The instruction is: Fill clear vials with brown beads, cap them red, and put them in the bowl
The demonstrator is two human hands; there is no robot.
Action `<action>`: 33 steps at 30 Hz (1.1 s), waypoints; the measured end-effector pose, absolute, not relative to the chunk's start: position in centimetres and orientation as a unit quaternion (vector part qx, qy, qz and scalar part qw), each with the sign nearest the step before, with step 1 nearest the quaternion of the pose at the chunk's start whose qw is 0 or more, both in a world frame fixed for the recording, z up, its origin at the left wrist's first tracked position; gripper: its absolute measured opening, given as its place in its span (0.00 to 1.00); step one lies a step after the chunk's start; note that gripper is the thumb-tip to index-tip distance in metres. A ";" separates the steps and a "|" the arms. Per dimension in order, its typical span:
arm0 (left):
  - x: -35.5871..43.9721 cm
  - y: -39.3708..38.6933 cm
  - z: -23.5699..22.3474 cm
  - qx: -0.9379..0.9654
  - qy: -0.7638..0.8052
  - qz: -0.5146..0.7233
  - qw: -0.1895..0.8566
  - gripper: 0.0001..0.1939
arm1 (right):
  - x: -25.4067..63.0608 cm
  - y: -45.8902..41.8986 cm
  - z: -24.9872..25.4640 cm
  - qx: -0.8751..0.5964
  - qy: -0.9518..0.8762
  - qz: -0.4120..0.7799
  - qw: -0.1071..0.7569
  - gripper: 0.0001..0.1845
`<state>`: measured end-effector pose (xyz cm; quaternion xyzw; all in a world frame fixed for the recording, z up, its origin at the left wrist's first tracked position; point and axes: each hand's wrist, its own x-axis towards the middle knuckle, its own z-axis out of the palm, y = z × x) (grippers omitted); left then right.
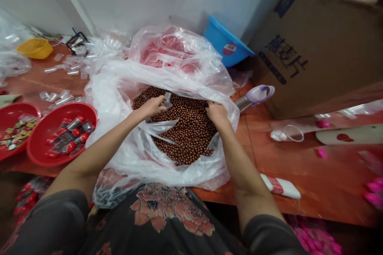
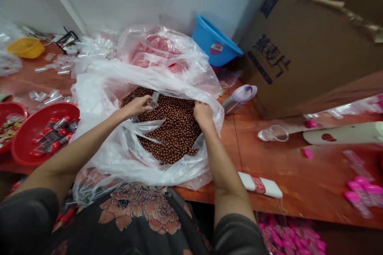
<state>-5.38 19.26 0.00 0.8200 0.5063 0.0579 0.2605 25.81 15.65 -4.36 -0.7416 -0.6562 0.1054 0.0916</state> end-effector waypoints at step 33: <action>6.0 11.6 -7.6 0.500 0.525 0.285 0.626 0.04 | 21.7 0.1 -4.8 -0.660 -0.478 0.313 0.487 0.20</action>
